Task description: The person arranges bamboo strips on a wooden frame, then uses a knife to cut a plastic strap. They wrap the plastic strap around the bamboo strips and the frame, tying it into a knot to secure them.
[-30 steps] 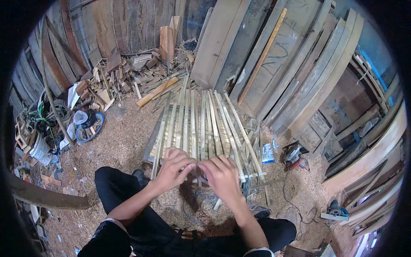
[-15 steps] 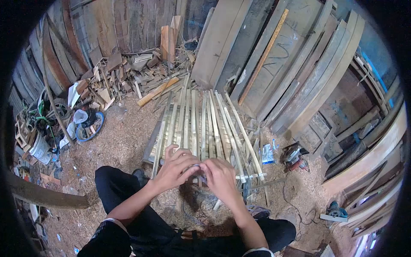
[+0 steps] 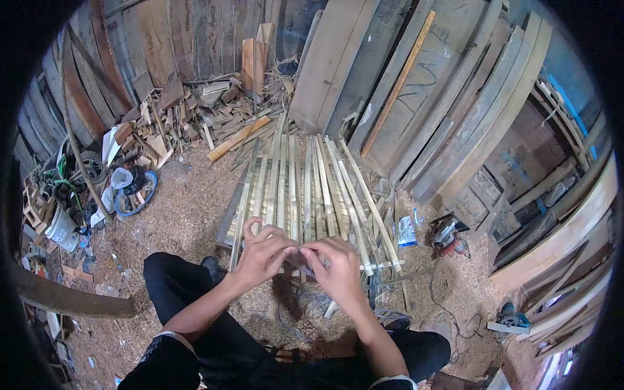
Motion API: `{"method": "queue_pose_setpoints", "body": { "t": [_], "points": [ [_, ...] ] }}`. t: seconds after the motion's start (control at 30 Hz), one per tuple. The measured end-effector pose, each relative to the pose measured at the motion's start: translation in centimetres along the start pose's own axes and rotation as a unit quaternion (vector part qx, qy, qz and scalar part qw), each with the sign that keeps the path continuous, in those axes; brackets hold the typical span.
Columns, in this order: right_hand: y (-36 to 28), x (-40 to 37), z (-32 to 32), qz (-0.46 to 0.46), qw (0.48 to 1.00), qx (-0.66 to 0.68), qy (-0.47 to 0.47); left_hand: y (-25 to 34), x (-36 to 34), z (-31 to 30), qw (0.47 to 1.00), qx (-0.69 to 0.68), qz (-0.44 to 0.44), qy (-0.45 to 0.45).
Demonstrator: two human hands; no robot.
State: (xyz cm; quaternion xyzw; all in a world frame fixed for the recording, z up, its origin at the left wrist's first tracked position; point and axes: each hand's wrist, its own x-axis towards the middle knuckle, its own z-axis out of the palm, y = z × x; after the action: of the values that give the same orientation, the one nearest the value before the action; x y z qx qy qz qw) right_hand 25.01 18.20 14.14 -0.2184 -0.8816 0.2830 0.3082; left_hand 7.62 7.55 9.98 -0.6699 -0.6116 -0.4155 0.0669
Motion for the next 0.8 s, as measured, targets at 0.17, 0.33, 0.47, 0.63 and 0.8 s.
{"method": "queue_pose_setpoints", "body": {
  "t": [0.17,0.33,0.47,0.63,0.8],
  "points": [
    [0.1,0.0,0.1,0.067,0.992,0.103,0.009,0.6,0.1,0.5,0.977,-0.138,-0.149,0.060],
    [0.6,-0.2,0.7,0.168,0.935,0.311,-0.017,0.6,0.0,1.1,0.968,-0.169,-0.174,0.072],
    [0.4,0.2,0.2,0.246,0.854,0.458,-0.023,0.9,0.1,1.6,0.963,-0.186,-0.173,0.091],
    [1.8,-0.3,0.6,0.276,0.827,0.489,-0.011,0.7,-0.1,2.0,0.964,-0.187,-0.163,0.093],
    [0.4,-0.2,0.9,0.293,0.821,0.490,0.027,2.1,0.3,1.3,0.974,-0.149,-0.147,0.092]
  ]
}}
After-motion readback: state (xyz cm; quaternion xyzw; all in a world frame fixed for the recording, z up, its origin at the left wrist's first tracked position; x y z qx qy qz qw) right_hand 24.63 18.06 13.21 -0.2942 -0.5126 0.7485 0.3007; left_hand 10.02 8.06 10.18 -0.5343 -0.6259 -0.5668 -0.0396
